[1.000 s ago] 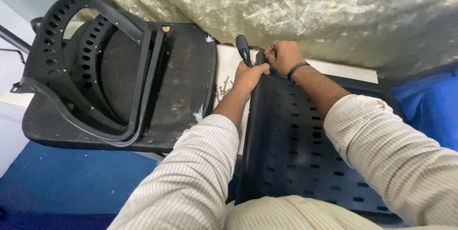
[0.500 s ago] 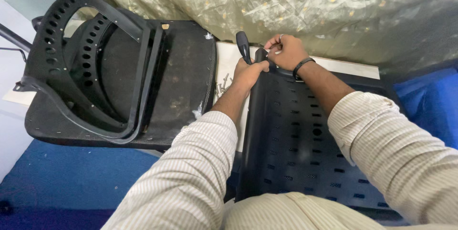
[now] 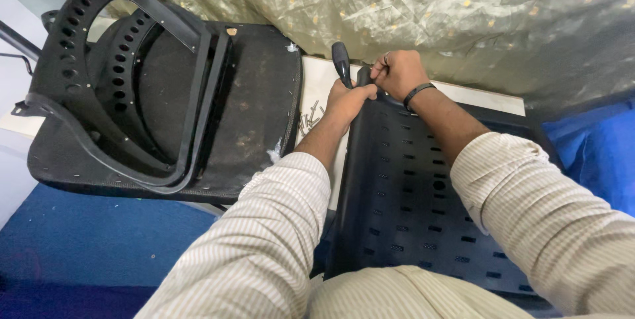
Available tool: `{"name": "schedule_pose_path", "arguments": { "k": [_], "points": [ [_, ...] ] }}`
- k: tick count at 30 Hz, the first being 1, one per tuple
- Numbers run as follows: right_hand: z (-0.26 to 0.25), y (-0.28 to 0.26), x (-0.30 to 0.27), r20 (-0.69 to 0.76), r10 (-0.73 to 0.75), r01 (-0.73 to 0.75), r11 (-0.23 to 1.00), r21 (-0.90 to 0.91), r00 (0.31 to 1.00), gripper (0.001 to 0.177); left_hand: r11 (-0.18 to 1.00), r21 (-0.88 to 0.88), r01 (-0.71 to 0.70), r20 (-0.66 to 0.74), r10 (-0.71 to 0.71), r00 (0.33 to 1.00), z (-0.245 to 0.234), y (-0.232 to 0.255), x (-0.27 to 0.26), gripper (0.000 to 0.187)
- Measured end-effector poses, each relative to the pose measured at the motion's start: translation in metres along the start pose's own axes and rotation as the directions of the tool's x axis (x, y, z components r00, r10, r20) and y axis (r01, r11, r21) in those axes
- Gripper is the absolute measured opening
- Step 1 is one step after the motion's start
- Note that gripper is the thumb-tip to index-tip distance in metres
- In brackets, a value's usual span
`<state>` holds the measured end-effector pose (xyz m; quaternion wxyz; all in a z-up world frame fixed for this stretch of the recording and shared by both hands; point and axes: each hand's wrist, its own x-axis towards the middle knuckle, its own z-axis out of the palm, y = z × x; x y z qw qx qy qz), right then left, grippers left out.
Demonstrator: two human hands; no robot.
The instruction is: The person uses a screwdriver to fasten screws into a black plastic chair seat and then into a black plastic chair backrest. The person works on a white table with a blue floor and a patterned curtain in the background.
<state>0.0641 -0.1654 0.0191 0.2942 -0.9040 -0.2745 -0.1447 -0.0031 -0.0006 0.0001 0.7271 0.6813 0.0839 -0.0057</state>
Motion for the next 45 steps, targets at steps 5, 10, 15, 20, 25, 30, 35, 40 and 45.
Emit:
{"name": "schedule_pose_path", "arguments": {
  "k": [5,10,15,20,25,30,35,40,45],
  "points": [
    [-0.008,-0.004,-0.005,0.008,0.028,-0.029,0.99,0.137,1.0,0.016,0.999,-0.04,-0.005,0.028,0.006,1.0,0.0,0.0,0.0,0.033],
    [-0.018,-0.021,0.005,0.08,0.433,-0.44,0.889,0.128,0.898,0.02,0.999,-0.037,-0.006,-0.009,0.006,1.0,-0.001,0.001,-0.002,0.032],
    [-0.017,-0.027,0.006,0.122,0.471,-0.482,0.872,0.086,0.874,0.007,1.0,-0.029,-0.002,0.045,0.003,0.999,-0.001,0.002,-0.001,0.024],
    [-0.01,-0.012,0.006,0.054,0.029,-0.027,0.999,-0.031,0.998,0.009,0.999,-0.013,-0.033,0.031,0.033,0.999,-0.001,0.002,-0.003,0.025],
    [-0.007,0.005,0.0,0.06,0.065,-0.07,0.994,0.084,0.996,0.021,0.999,-0.049,-0.019,0.051,0.021,0.998,-0.002,0.002,-0.002,0.022],
    [-0.009,0.001,0.002,0.014,0.219,-0.219,0.974,0.05,0.976,0.033,1.0,-0.017,-0.02,0.012,0.02,1.0,-0.001,0.0,0.0,0.025],
    [-0.01,-0.01,0.002,0.18,0.474,-0.502,0.849,0.164,0.862,0.018,0.997,-0.068,-0.032,0.047,0.035,0.998,0.001,-0.002,0.0,0.023],
    [-0.009,-0.003,0.004,0.07,0.0,0.009,0.992,-0.124,0.998,0.018,0.999,0.019,-0.043,0.002,0.043,0.999,0.0,0.0,0.0,0.028],
    [-0.012,0.004,0.008,0.127,0.11,-0.111,0.994,0.001,0.986,0.016,0.999,-0.029,-0.033,0.042,0.034,0.999,-0.001,0.0,-0.003,0.025]
  ]
}}
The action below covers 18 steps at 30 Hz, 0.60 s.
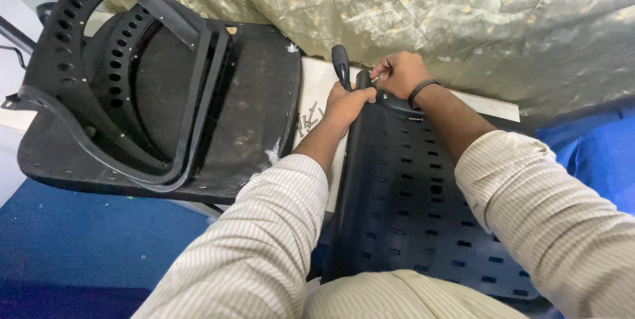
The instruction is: The person uses a screwdriver to fasten screws into a black plastic chair seat and then into a black plastic chair backrest. The person works on a white table with a blue floor and a patterned curtain in the background.
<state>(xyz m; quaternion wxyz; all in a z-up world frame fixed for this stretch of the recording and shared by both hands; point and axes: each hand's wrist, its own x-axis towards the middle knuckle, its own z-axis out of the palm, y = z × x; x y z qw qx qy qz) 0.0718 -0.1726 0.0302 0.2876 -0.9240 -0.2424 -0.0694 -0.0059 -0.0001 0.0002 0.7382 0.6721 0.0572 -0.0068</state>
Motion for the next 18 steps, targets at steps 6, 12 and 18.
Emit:
{"name": "schedule_pose_path", "arguments": {
  "k": [6,12,18],
  "points": [
    [-0.003,-0.008,0.006,0.219,0.448,-0.498,0.807,0.317,0.867,0.011,0.999,0.028,-0.047,0.001,0.047,0.999,0.001,0.004,-0.001,0.023],
    [0.003,-0.008,0.013,0.064,0.145,-0.136,0.983,-0.124,0.987,0.007,0.995,0.09,0.05,-0.089,-0.042,0.995,0.002,0.006,-0.002,0.039],
    [0.002,-0.011,0.01,0.007,0.141,-0.141,0.99,0.022,0.99,0.015,0.994,0.108,0.018,-0.059,-0.012,0.998,0.002,0.01,-0.005,0.033]
  ]
}}
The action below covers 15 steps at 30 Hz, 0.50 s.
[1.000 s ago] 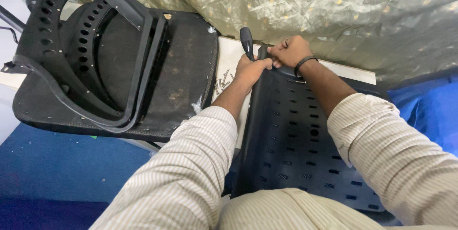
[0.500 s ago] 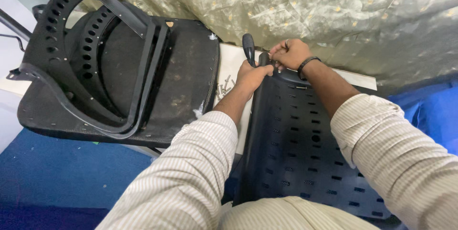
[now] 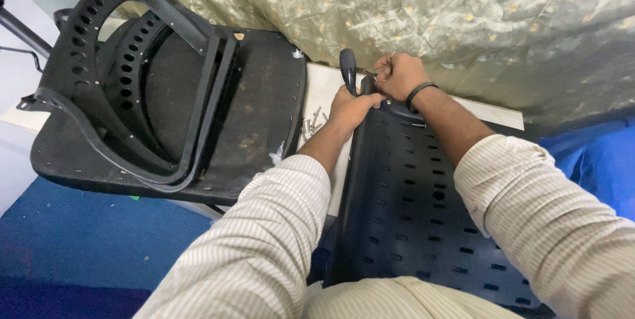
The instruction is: The person uses a screwdriver to fasten screws into a black plastic chair seat and then into a black plastic chair backrest. The person works on a white table with a blue floor and a patterned curtain in the background.
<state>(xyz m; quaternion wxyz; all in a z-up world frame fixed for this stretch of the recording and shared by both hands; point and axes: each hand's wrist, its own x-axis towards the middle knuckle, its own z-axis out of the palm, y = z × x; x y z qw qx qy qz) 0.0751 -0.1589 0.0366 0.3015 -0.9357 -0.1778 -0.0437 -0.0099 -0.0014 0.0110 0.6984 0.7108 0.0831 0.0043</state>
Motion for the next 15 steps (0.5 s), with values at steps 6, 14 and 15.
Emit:
{"name": "schedule_pose_path", "arguments": {
  "k": [6,14,15],
  "points": [
    [-0.004,-0.003,0.0,0.059,0.159,-0.157,0.987,-0.043,0.986,0.009,0.999,-0.03,0.009,0.041,-0.008,0.999,0.001,-0.001,0.0,0.025],
    [-0.016,0.001,-0.004,0.084,-0.161,0.172,0.975,-0.142,0.983,0.014,0.922,-0.358,0.145,0.115,-0.111,0.987,0.01,-0.008,-0.001,0.022],
    [-0.016,-0.001,-0.005,0.095,-0.135,0.147,0.98,-0.134,0.986,0.015,0.929,-0.345,0.135,0.101,-0.106,0.989,0.01,-0.008,0.001,0.023]
  ]
}}
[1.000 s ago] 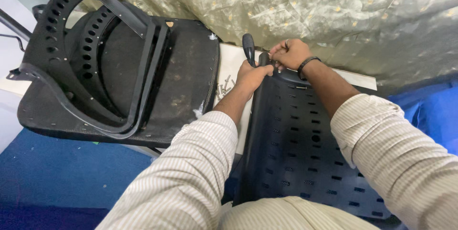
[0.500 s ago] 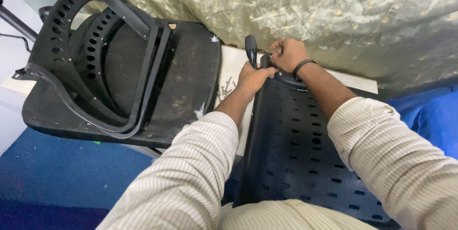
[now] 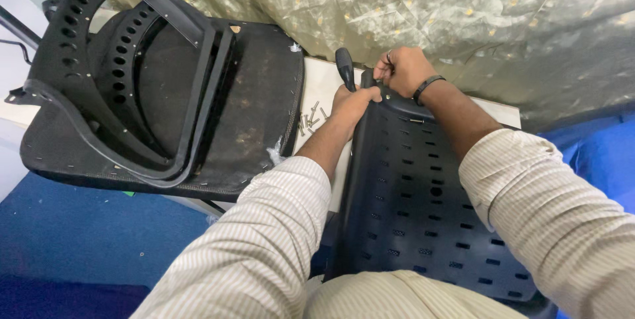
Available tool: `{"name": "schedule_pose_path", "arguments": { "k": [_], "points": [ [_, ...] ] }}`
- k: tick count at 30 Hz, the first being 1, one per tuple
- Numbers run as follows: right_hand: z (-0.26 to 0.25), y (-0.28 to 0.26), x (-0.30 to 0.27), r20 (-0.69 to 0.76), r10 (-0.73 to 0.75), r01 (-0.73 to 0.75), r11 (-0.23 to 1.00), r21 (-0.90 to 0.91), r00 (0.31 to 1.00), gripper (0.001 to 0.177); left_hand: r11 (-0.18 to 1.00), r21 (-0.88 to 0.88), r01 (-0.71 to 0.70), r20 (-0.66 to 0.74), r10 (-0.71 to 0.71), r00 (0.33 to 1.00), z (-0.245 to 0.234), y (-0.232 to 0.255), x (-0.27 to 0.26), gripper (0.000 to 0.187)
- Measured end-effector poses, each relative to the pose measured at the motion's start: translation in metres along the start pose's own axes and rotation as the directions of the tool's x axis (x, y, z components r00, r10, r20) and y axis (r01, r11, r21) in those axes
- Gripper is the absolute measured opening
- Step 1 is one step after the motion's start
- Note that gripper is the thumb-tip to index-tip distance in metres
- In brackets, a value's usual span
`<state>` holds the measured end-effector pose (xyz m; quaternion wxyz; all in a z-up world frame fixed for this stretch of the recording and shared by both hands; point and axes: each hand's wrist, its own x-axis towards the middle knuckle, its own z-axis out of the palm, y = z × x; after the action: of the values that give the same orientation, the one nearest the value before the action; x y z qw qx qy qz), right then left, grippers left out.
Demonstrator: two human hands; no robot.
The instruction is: The person uses a screwdriver to fasten screws into a black plastic chair seat and then into a black plastic chair backrest. The person works on a white table with a blue floor and a patterned curtain in the background.
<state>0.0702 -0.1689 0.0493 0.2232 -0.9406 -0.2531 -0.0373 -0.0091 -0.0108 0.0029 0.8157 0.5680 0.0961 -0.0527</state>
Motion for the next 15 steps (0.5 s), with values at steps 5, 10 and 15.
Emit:
{"name": "schedule_pose_path", "arguments": {
  "k": [5,10,15],
  "points": [
    [0.007,-0.008,-0.008,-0.102,-0.007,0.026,0.981,0.19,0.995,0.014,0.965,-0.229,0.131,0.068,-0.118,0.991,-0.004,-0.004,0.002,0.027],
    [0.009,-0.005,-0.01,0.005,0.29,-0.286,0.943,0.17,0.957,0.01,0.92,-0.325,0.219,0.144,-0.181,0.973,-0.011,-0.009,0.004,0.03],
    [0.013,0.002,-0.004,-0.16,-0.001,-0.008,0.998,-0.058,0.987,0.011,0.905,-0.361,0.225,0.152,-0.181,0.972,-0.009,-0.012,0.007,0.032]
  ]
}}
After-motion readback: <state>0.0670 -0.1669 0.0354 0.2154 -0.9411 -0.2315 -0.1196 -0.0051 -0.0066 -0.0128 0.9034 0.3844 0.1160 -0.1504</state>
